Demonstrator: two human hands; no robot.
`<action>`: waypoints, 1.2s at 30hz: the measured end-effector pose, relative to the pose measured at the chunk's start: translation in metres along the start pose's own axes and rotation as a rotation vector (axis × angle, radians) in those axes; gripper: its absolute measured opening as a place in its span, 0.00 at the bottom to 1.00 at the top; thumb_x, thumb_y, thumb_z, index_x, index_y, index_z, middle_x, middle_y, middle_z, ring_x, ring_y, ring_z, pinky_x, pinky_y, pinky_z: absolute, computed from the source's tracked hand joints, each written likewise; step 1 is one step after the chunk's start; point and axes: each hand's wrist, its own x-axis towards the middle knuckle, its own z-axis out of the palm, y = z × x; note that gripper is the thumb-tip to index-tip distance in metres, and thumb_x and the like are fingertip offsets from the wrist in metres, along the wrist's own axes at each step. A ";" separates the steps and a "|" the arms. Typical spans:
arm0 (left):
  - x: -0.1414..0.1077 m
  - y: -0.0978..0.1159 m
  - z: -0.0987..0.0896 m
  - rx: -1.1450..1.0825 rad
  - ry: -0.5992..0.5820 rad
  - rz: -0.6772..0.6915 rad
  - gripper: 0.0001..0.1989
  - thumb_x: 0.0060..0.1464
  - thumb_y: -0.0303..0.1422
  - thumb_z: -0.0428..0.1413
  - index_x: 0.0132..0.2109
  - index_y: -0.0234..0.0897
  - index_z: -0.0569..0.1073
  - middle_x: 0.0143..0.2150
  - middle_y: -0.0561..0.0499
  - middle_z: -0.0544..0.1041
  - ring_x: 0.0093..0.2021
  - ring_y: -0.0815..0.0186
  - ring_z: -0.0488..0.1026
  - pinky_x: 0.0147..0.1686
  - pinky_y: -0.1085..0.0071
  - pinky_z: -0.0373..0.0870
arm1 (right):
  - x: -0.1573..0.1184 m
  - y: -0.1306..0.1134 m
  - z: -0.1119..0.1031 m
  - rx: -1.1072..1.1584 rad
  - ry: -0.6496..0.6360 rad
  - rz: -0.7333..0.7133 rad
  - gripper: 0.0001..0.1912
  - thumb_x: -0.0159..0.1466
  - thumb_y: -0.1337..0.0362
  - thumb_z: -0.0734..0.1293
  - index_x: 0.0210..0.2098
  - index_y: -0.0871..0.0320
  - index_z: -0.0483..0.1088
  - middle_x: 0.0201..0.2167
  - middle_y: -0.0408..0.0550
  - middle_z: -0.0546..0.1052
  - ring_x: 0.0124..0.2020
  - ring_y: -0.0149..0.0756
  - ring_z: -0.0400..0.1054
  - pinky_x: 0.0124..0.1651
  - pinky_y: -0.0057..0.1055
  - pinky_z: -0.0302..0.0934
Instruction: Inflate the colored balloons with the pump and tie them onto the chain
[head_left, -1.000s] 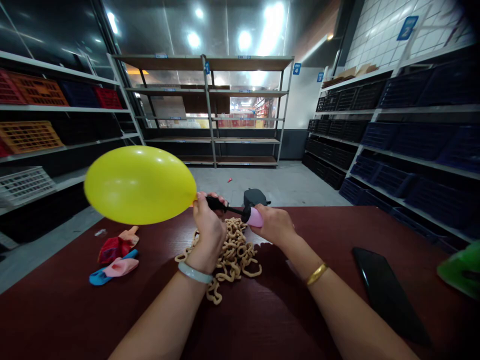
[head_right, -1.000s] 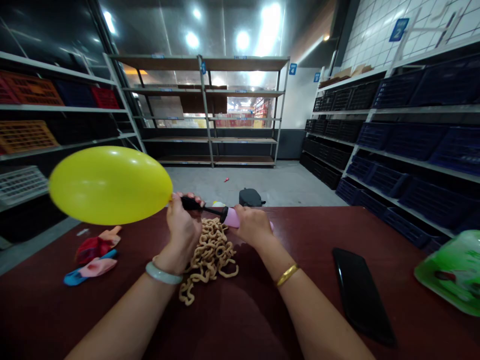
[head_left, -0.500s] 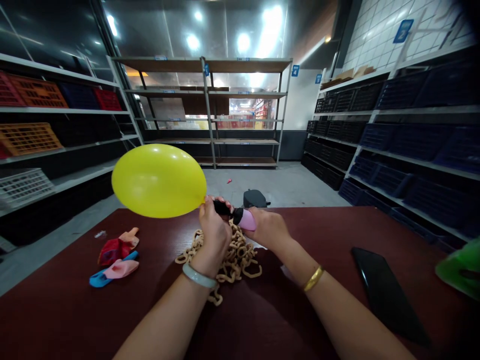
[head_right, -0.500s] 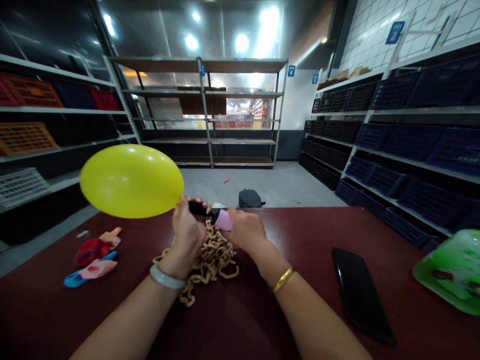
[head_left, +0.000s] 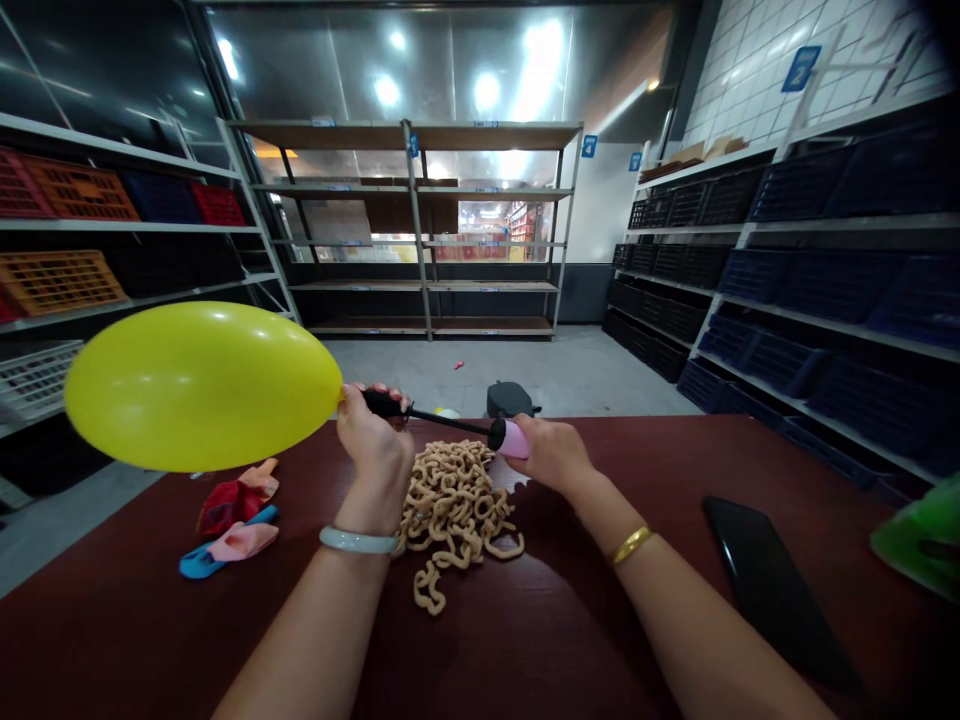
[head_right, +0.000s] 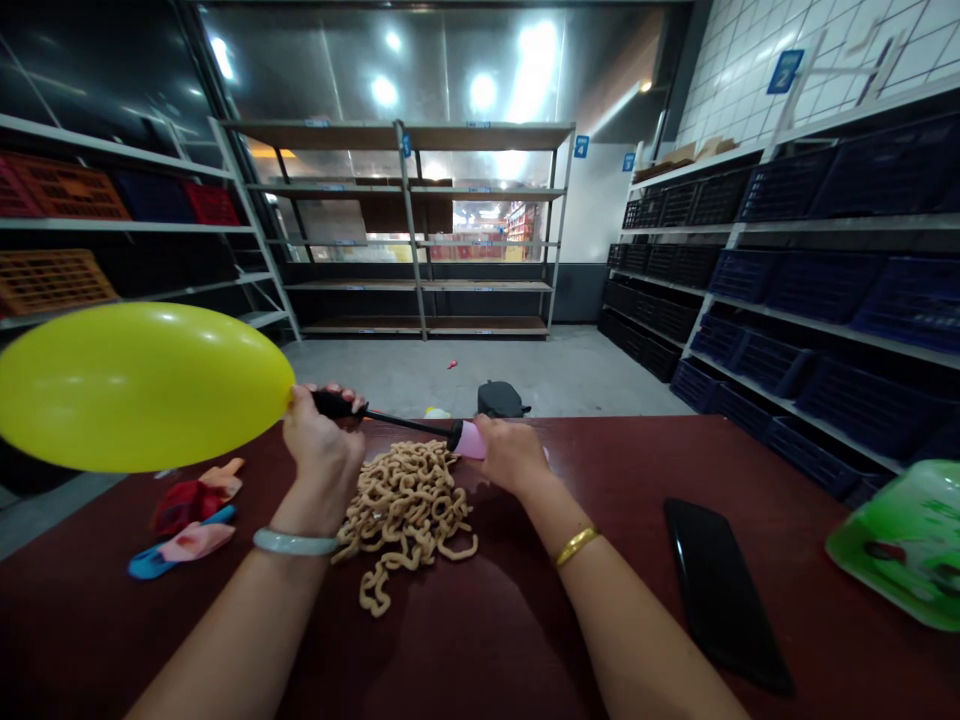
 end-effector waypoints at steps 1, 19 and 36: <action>-0.003 -0.002 0.002 -0.004 0.001 0.009 0.12 0.55 0.42 0.54 0.35 0.40 0.61 0.25 0.55 0.66 0.23 0.69 0.67 0.22 0.73 0.61 | 0.000 0.000 0.000 -0.003 0.008 0.004 0.23 0.58 0.50 0.65 0.47 0.56 0.65 0.38 0.50 0.77 0.37 0.42 0.72 0.34 0.32 0.56; -0.085 -0.036 0.022 -0.046 -0.137 -0.178 0.13 0.55 0.41 0.57 0.36 0.40 0.62 0.28 0.55 0.67 0.25 0.70 0.68 0.27 0.72 0.66 | -0.004 -0.037 -0.027 0.008 -0.026 0.039 0.24 0.59 0.49 0.64 0.50 0.54 0.62 0.42 0.52 0.76 0.39 0.43 0.72 0.36 0.32 0.58; 0.008 0.000 -0.004 0.048 0.073 -0.103 0.10 0.55 0.38 0.54 0.33 0.39 0.60 0.24 0.55 0.66 0.22 0.69 0.67 0.22 0.73 0.62 | 0.001 -0.004 -0.009 0.020 -0.113 -0.001 0.23 0.60 0.50 0.64 0.51 0.54 0.65 0.44 0.51 0.76 0.43 0.42 0.72 0.41 0.32 0.59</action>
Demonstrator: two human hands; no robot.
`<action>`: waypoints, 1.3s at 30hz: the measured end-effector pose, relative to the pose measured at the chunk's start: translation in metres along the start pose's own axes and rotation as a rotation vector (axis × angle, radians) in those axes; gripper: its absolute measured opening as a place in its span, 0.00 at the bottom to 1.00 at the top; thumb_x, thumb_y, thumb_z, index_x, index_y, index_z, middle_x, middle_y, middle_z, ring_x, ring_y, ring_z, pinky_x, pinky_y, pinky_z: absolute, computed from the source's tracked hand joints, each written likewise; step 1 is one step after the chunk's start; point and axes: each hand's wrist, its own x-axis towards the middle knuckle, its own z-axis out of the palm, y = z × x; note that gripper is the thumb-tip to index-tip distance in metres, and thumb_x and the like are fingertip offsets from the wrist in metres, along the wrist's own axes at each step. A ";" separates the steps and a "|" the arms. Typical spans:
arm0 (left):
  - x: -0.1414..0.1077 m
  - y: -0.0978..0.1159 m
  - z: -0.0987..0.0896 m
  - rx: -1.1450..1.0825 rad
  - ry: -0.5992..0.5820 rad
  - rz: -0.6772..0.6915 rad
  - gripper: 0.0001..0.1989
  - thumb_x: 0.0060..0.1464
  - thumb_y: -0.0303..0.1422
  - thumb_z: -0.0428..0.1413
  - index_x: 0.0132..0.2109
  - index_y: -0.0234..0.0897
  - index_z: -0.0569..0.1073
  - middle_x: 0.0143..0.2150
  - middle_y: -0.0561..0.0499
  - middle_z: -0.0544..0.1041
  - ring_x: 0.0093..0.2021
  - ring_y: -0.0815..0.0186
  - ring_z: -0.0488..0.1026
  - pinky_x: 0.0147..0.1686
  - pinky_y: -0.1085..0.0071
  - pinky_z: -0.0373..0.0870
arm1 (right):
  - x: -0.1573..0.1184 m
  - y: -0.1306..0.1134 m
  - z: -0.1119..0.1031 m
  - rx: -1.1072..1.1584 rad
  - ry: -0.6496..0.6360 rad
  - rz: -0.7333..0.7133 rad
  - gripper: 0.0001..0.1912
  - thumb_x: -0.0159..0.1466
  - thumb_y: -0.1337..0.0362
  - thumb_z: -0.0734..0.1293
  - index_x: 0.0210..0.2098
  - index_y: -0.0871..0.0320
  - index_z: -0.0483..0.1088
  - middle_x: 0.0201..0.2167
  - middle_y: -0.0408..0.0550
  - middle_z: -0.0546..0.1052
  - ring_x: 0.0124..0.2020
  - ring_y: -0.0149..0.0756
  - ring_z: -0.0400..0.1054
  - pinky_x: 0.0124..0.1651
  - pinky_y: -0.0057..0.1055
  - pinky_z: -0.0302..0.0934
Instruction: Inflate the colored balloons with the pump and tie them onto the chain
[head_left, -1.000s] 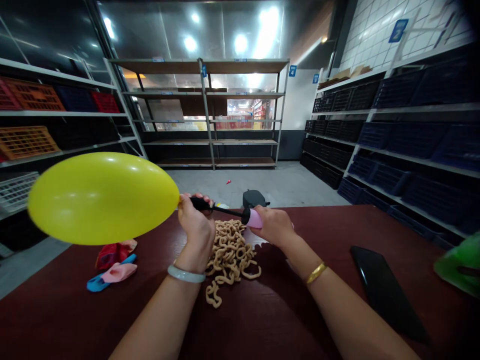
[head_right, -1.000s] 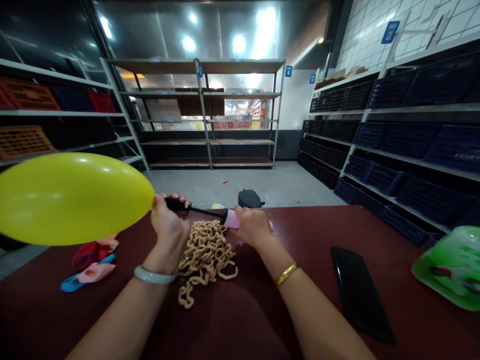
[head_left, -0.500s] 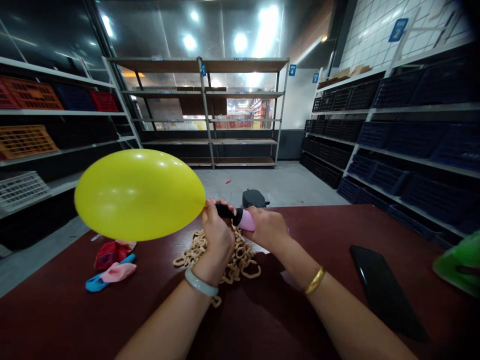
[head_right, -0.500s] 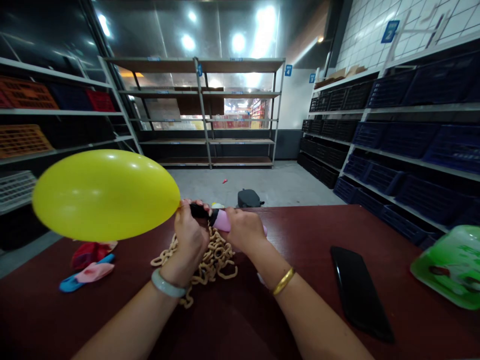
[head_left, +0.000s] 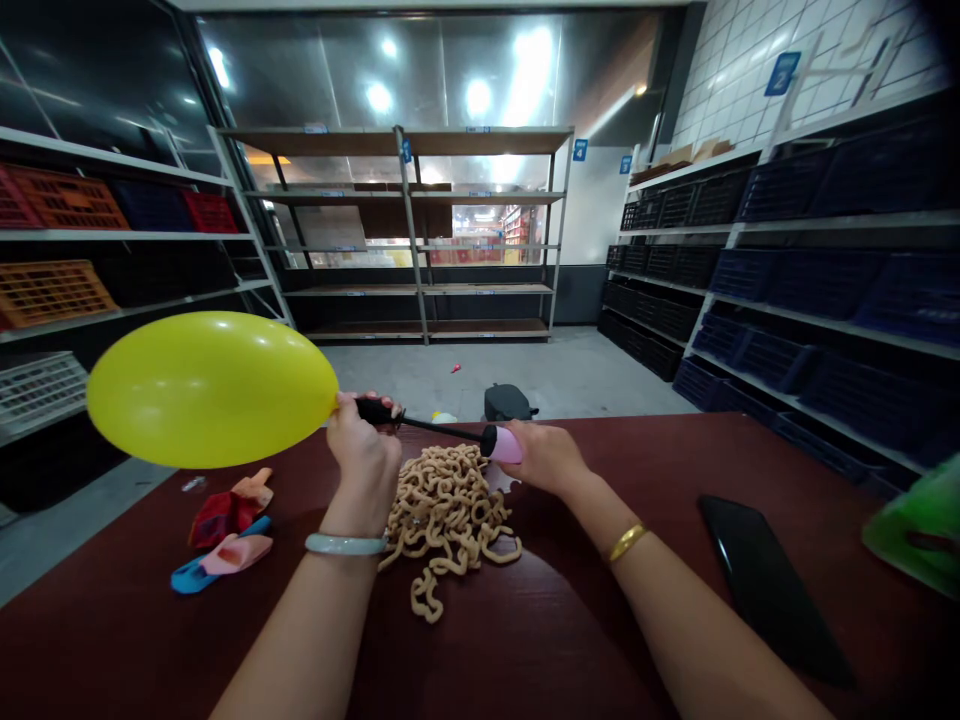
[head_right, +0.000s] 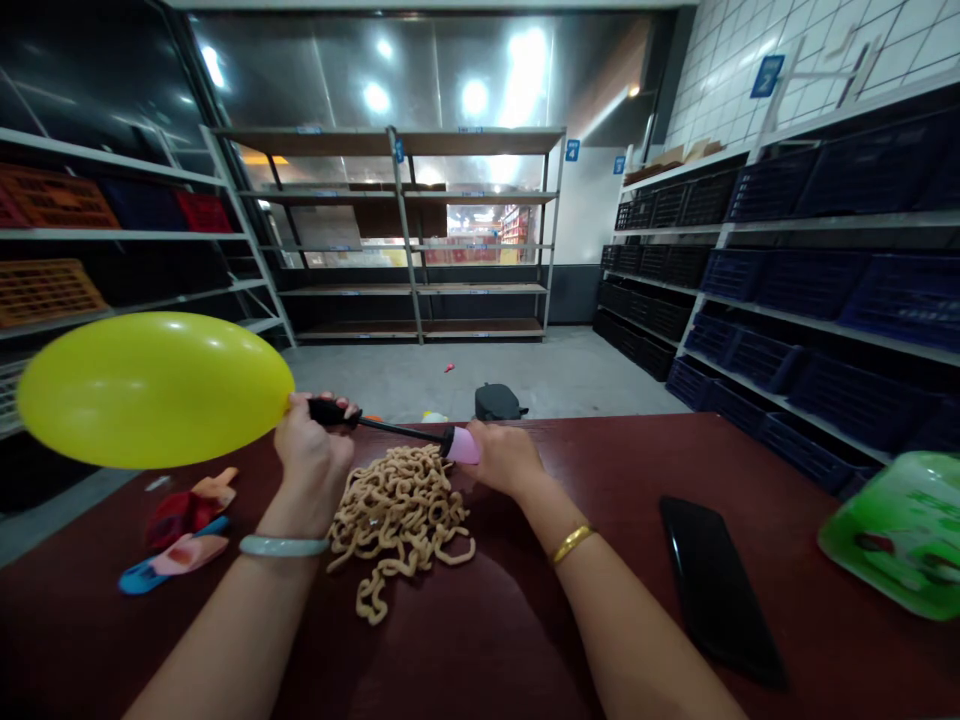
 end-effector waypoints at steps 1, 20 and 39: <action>0.001 0.001 0.000 -0.001 -0.008 0.008 0.11 0.55 0.39 0.54 0.33 0.39 0.60 0.24 0.56 0.66 0.21 0.69 0.66 0.22 0.73 0.62 | 0.000 0.001 0.000 -0.008 -0.001 0.002 0.23 0.60 0.50 0.64 0.51 0.54 0.65 0.44 0.52 0.76 0.43 0.42 0.72 0.41 0.32 0.59; -0.091 -0.045 0.021 -0.059 -0.243 -0.067 0.14 0.54 0.42 0.58 0.36 0.40 0.61 0.28 0.55 0.67 0.25 0.70 0.68 0.26 0.72 0.65 | -0.007 -0.032 -0.022 0.041 0.085 0.035 0.22 0.59 0.49 0.64 0.47 0.55 0.64 0.40 0.52 0.77 0.39 0.44 0.72 0.37 0.33 0.60; 0.001 0.007 0.001 -0.008 -0.003 0.020 0.07 0.57 0.35 0.51 0.33 0.39 0.61 0.24 0.54 0.66 0.22 0.68 0.67 0.22 0.71 0.63 | 0.001 0.000 0.001 0.014 0.040 -0.004 0.24 0.59 0.49 0.64 0.51 0.54 0.64 0.43 0.52 0.77 0.41 0.44 0.72 0.39 0.33 0.59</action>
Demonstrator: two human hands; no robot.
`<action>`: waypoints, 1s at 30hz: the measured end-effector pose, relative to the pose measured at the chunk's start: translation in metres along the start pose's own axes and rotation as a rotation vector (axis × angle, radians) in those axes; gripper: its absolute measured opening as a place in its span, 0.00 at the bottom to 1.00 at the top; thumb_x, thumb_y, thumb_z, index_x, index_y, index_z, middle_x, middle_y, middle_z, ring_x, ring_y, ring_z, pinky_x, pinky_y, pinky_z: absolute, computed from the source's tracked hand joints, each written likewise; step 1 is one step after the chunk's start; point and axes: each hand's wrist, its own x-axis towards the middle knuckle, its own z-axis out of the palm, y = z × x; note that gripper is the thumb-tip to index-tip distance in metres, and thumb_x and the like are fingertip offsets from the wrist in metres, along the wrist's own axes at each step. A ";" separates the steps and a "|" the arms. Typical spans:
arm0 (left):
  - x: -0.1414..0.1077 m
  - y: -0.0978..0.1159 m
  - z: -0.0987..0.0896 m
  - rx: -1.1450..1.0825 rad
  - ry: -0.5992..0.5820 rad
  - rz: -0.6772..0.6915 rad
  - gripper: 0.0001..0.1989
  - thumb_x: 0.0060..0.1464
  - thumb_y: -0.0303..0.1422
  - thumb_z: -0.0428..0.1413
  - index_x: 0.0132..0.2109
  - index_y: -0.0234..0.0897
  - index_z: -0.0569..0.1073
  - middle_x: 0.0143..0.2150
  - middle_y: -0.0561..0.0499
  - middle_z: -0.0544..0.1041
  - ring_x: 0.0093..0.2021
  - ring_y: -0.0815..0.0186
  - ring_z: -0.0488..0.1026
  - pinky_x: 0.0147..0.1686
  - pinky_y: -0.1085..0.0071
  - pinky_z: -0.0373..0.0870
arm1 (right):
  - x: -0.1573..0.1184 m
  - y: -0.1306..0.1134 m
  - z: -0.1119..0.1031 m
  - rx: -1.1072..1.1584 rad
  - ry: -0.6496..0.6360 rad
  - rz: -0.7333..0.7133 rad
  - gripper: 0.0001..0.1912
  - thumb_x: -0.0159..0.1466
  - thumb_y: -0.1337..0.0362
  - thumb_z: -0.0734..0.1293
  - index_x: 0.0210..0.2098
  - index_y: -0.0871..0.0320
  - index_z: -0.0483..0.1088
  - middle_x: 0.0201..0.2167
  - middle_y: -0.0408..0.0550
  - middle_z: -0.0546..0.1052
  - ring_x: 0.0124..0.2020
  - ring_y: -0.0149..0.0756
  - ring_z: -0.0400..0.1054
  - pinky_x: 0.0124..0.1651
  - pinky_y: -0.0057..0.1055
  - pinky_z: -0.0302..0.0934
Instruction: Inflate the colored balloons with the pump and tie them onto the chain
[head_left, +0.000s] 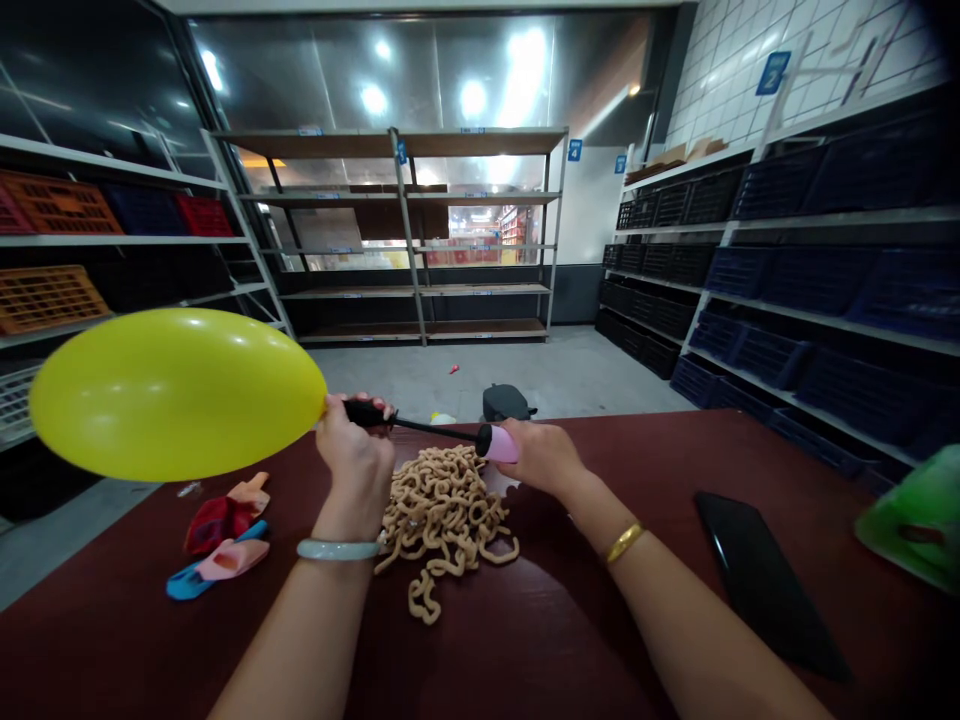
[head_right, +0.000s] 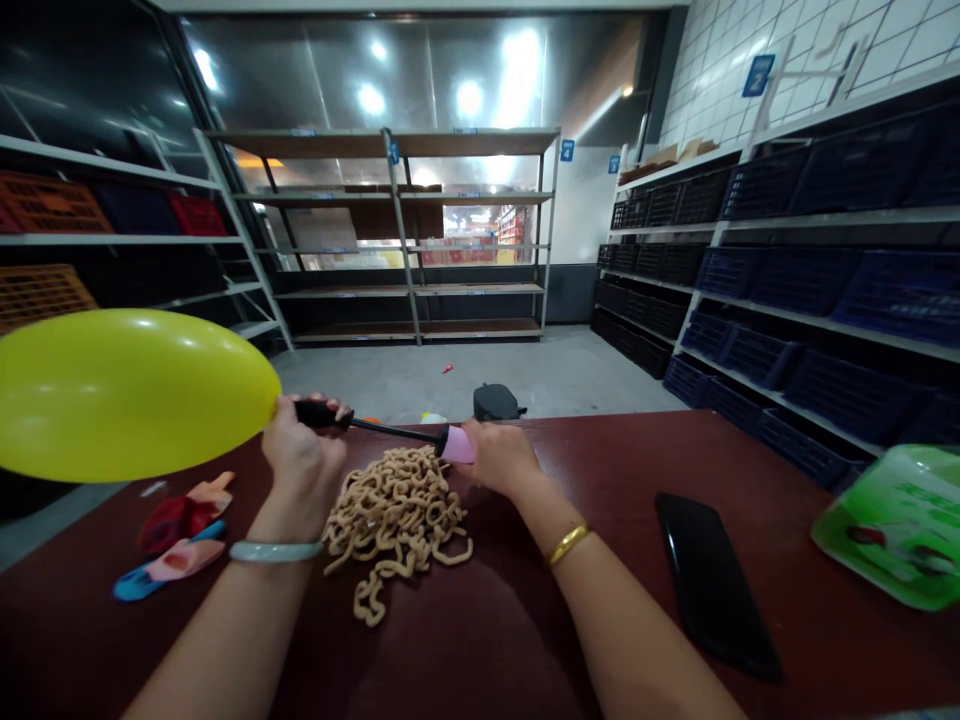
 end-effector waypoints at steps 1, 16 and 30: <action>0.000 0.000 0.000 -0.001 -0.011 0.010 0.08 0.57 0.36 0.51 0.33 0.39 0.61 0.25 0.55 0.66 0.22 0.68 0.67 0.22 0.71 0.63 | 0.000 0.003 0.000 -0.006 0.010 0.002 0.23 0.59 0.49 0.64 0.50 0.54 0.65 0.42 0.51 0.77 0.40 0.44 0.72 0.38 0.34 0.58; -0.080 -0.057 0.013 -0.041 -0.193 -0.134 0.11 0.55 0.39 0.56 0.36 0.40 0.62 0.28 0.55 0.68 0.26 0.69 0.69 0.29 0.69 0.68 | -0.005 -0.020 -0.019 0.004 0.021 0.041 0.22 0.58 0.52 0.65 0.48 0.56 0.64 0.41 0.54 0.77 0.39 0.44 0.71 0.38 0.34 0.59; -0.076 -0.056 0.011 -0.028 -0.160 -0.235 0.11 0.52 0.38 0.57 0.34 0.38 0.63 0.25 0.55 0.69 0.24 0.68 0.69 0.27 0.69 0.67 | -0.005 -0.032 -0.019 0.030 -0.037 0.054 0.22 0.60 0.48 0.61 0.47 0.55 0.62 0.39 0.51 0.77 0.38 0.45 0.73 0.36 0.34 0.59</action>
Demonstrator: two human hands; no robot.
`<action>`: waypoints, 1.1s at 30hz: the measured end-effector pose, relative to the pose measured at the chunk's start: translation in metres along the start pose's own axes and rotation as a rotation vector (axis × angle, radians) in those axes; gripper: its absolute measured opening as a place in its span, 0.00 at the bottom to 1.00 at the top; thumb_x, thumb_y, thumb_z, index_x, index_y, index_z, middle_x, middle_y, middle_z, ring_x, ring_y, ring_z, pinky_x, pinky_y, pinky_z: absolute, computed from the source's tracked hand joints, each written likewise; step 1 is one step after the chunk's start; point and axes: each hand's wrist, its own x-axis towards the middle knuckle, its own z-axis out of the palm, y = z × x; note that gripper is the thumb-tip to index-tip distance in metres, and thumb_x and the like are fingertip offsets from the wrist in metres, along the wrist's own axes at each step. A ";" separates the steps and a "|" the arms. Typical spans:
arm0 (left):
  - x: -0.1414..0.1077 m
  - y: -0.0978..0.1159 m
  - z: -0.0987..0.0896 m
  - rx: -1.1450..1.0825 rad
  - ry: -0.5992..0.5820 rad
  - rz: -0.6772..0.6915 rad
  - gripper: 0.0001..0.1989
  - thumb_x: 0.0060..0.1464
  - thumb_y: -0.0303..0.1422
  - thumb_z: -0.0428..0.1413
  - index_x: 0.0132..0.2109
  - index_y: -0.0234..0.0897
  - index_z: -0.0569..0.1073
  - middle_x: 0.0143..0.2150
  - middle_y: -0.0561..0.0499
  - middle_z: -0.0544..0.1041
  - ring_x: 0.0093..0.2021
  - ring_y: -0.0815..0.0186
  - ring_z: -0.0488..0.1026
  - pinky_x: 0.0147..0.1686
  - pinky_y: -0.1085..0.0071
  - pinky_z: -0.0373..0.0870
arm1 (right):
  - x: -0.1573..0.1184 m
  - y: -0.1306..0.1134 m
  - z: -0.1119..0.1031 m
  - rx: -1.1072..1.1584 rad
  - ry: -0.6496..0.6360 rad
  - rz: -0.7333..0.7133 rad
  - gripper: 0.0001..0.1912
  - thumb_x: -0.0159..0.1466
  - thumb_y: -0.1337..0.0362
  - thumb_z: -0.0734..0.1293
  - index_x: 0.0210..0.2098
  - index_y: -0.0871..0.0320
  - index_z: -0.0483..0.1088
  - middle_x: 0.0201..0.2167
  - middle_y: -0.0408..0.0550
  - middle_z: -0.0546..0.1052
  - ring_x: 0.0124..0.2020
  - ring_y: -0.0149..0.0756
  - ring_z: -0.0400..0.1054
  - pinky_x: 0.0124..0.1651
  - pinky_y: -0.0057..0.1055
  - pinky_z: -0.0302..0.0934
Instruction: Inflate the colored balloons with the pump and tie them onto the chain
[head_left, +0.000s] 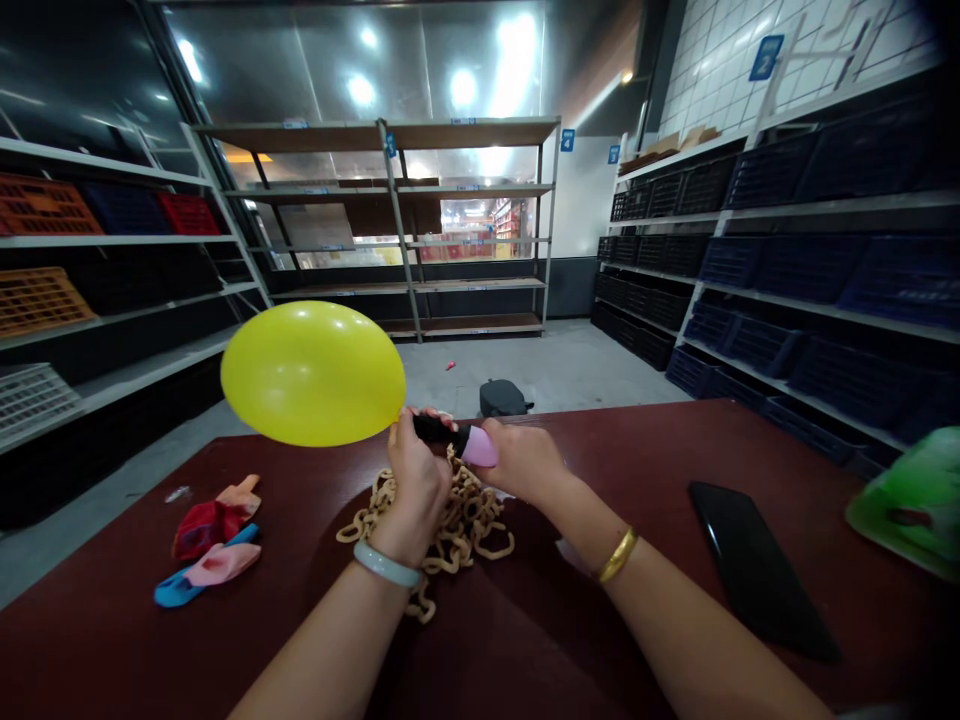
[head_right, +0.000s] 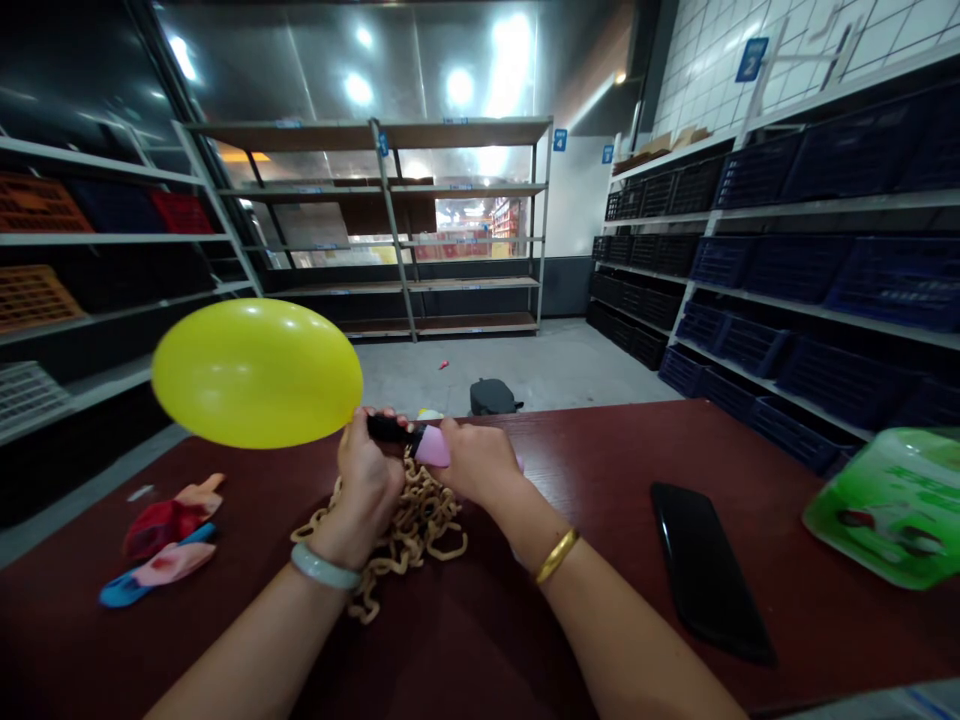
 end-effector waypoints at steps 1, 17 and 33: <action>0.002 0.001 -0.001 0.007 0.012 -0.011 0.11 0.52 0.38 0.57 0.34 0.38 0.63 0.25 0.55 0.69 0.24 0.67 0.69 0.27 0.69 0.68 | 0.000 -0.001 0.000 0.003 -0.012 0.004 0.22 0.60 0.47 0.60 0.47 0.55 0.62 0.38 0.51 0.77 0.38 0.45 0.73 0.36 0.34 0.59; 0.053 0.035 -0.028 0.181 0.208 0.041 0.05 0.50 0.32 0.54 0.35 0.35 0.70 0.29 0.52 0.76 0.27 0.71 0.73 0.29 0.74 0.68 | 0.009 0.071 0.006 -0.009 -0.128 0.250 0.31 0.53 0.38 0.64 0.42 0.58 0.70 0.41 0.57 0.76 0.42 0.48 0.72 0.37 0.37 0.60; 0.020 0.021 -0.010 0.312 -0.034 -0.243 0.10 0.44 0.33 0.49 0.23 0.39 0.53 0.17 0.58 0.55 0.15 0.74 0.51 0.12 0.79 0.40 | 0.007 0.090 0.002 -0.014 -0.169 0.366 0.28 0.51 0.47 0.71 0.45 0.58 0.73 0.49 0.59 0.73 0.52 0.52 0.66 0.48 0.42 0.60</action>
